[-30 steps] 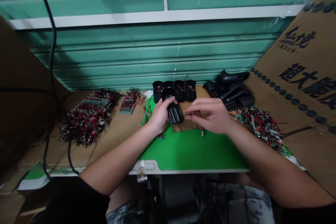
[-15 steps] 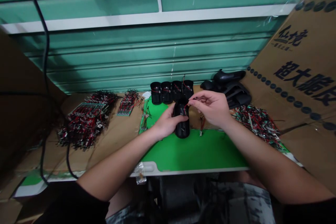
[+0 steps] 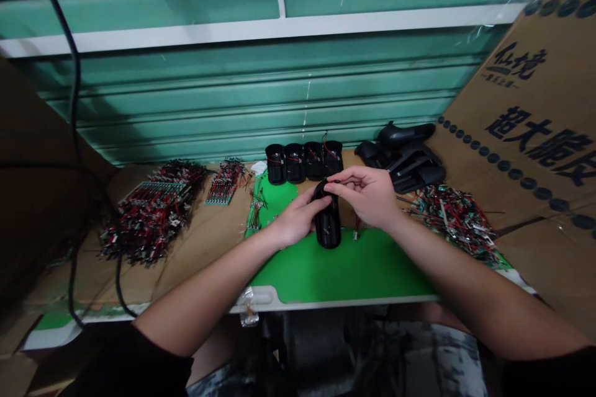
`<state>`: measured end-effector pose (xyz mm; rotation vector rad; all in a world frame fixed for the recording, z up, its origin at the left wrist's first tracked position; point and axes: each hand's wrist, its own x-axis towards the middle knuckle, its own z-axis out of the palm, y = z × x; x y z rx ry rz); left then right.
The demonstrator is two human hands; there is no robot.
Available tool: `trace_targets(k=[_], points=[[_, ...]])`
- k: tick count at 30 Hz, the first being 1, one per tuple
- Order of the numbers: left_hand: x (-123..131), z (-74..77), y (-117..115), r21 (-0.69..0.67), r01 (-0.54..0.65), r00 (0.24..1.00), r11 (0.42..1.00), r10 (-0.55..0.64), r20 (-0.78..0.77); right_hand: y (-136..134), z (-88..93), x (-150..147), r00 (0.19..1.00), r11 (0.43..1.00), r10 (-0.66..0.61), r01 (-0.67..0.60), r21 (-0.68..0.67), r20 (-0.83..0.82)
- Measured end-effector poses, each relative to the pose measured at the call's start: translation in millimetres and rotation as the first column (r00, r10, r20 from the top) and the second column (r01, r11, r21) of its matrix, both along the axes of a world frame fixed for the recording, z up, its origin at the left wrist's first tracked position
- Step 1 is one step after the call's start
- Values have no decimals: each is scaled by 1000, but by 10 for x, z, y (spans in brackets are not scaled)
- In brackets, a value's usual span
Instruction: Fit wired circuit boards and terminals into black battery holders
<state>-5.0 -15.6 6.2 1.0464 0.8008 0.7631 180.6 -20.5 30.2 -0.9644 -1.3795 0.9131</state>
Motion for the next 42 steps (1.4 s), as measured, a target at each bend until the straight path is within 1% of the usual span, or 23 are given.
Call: trace_targets(k=[3,8,12,15,17,23,25,27,29,30,32,34,36,39,41,42], points=[[0,22,-1,-31,-3,1000,1000,2,-29,19,-44,8,1000,999,-16,16,30,21],[6,24,7,-37,3,1000,999,-3,17,57,-73,51,976,983,-127,100,156,176],[2,4,24,-4,-10,1000,1000,10,20,79,-43,94,946,941,-174,78,328,272],[1,2,36,0,-21,1000,1000,21,11,69,-15,116,914,906,-240,89,415,328],[6,4,43,8,-23,999,1000,23,24,58,-2,125,887,886,-270,76,457,375],[9,33,64,54,-61,995,997,56,85,82,34,198,809,842,-288,-41,537,513],[-1,51,73,52,-80,992,995,75,99,97,52,247,785,851,-247,-104,514,568],[-13,65,84,60,-107,988,992,99,117,102,71,296,747,885,-135,-205,418,651],[-21,71,97,70,-142,983,987,133,123,94,82,329,706,905,-8,-296,305,708],[-23,71,102,72,-159,981,985,150,122,86,84,335,690,909,43,-328,259,723],[-23,72,106,65,-183,977,981,174,124,64,78,325,667,911,97,-358,203,739],[-19,77,104,44,-206,971,978,198,136,37,63,293,638,921,103,-350,168,763],[-15,90,99,18,-226,964,974,221,146,12,42,255,613,936,81,-318,152,786],[-19,117,93,11,-210,971,978,207,122,-3,12,223,612,941,32,-284,182,790],[-32,131,86,74,-182,981,981,176,76,3,1,225,628,943,-1,-259,210,778],[-42,136,80,142,-179,984,974,177,31,10,-3,231,632,946,-16,-241,216,774]])
